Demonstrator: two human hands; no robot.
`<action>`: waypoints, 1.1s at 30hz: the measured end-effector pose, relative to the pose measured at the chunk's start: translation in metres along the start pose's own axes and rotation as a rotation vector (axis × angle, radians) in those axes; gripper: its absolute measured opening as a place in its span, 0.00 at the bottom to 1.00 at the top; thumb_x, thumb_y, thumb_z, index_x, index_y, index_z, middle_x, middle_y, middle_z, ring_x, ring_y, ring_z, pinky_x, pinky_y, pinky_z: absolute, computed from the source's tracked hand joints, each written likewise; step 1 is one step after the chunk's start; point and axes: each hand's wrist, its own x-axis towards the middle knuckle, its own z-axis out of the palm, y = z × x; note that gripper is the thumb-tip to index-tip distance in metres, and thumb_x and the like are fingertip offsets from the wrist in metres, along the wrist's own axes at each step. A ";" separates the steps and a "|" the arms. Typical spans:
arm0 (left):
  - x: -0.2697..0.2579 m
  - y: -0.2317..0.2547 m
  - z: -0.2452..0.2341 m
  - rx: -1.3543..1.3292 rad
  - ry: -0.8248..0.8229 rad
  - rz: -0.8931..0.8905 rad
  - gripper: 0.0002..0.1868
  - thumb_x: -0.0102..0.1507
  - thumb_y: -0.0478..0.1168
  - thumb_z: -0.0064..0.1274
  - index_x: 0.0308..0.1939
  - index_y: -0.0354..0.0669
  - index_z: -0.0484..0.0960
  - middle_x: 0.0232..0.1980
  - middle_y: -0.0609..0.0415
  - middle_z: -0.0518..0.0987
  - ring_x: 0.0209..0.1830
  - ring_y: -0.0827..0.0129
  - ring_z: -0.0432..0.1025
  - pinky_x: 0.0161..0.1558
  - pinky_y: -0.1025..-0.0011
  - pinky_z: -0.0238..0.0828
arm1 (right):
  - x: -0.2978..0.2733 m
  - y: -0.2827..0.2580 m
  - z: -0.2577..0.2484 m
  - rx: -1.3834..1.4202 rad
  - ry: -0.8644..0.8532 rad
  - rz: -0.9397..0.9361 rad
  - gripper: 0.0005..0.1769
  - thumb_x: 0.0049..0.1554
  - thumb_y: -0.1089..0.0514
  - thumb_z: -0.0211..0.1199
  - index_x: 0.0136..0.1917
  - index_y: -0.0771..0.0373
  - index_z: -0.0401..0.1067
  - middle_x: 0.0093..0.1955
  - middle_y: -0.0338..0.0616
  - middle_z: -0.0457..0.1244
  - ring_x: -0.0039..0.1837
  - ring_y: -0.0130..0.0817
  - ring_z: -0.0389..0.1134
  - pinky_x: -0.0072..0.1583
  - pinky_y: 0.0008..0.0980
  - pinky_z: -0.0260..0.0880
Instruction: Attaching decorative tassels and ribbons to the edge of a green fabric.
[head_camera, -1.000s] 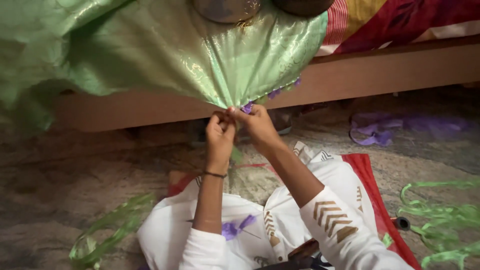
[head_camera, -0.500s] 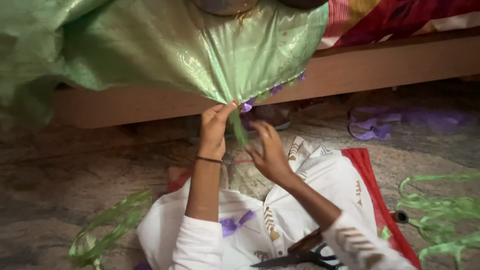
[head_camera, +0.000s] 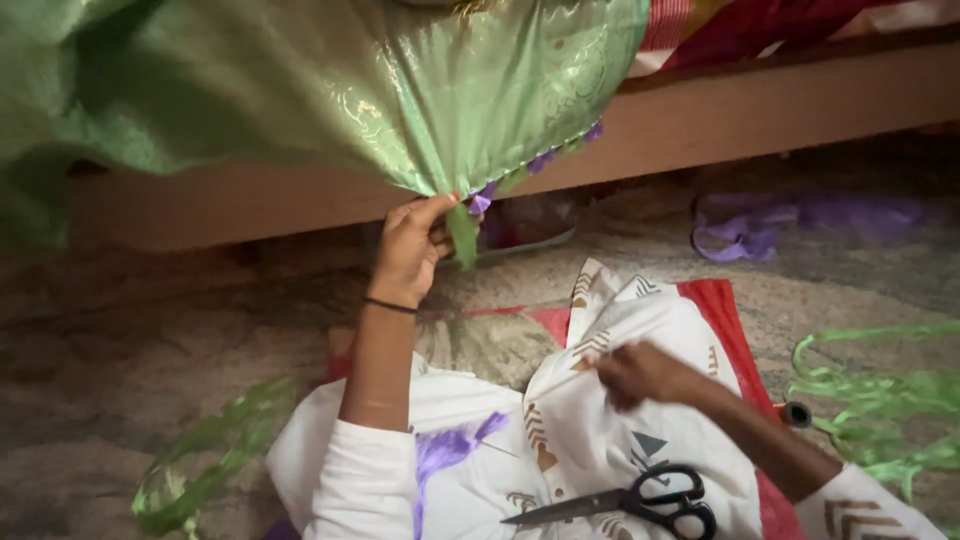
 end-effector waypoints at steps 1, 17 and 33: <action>0.001 0.001 0.001 0.000 -0.004 0.005 0.13 0.64 0.41 0.56 0.43 0.32 0.84 0.40 0.45 0.86 0.36 0.63 0.82 0.43 0.66 0.82 | 0.002 -0.006 -0.016 -0.001 0.006 -0.003 0.29 0.68 0.40 0.51 0.45 0.67 0.80 0.35 0.46 0.73 0.36 0.33 0.75 0.43 0.34 0.79; 0.021 0.008 -0.016 -0.019 0.086 -0.189 0.11 0.62 0.38 0.57 0.43 0.33 0.82 0.38 0.46 0.84 0.39 0.56 0.83 0.42 0.61 0.83 | -0.036 -0.179 -0.075 -0.973 1.068 -1.051 0.20 0.50 0.59 0.64 0.57 0.49 0.75 0.49 0.37 0.63 0.57 0.35 0.64 0.56 0.42 0.59; 0.023 0.005 -0.011 0.001 0.127 -0.194 0.11 0.61 0.39 0.56 0.42 0.34 0.82 0.37 0.48 0.85 0.37 0.57 0.83 0.40 0.63 0.81 | -0.026 -0.186 -0.088 -0.887 1.208 -1.071 0.21 0.49 0.64 0.64 0.57 0.53 0.74 0.50 0.36 0.62 0.57 0.35 0.62 0.59 0.40 0.56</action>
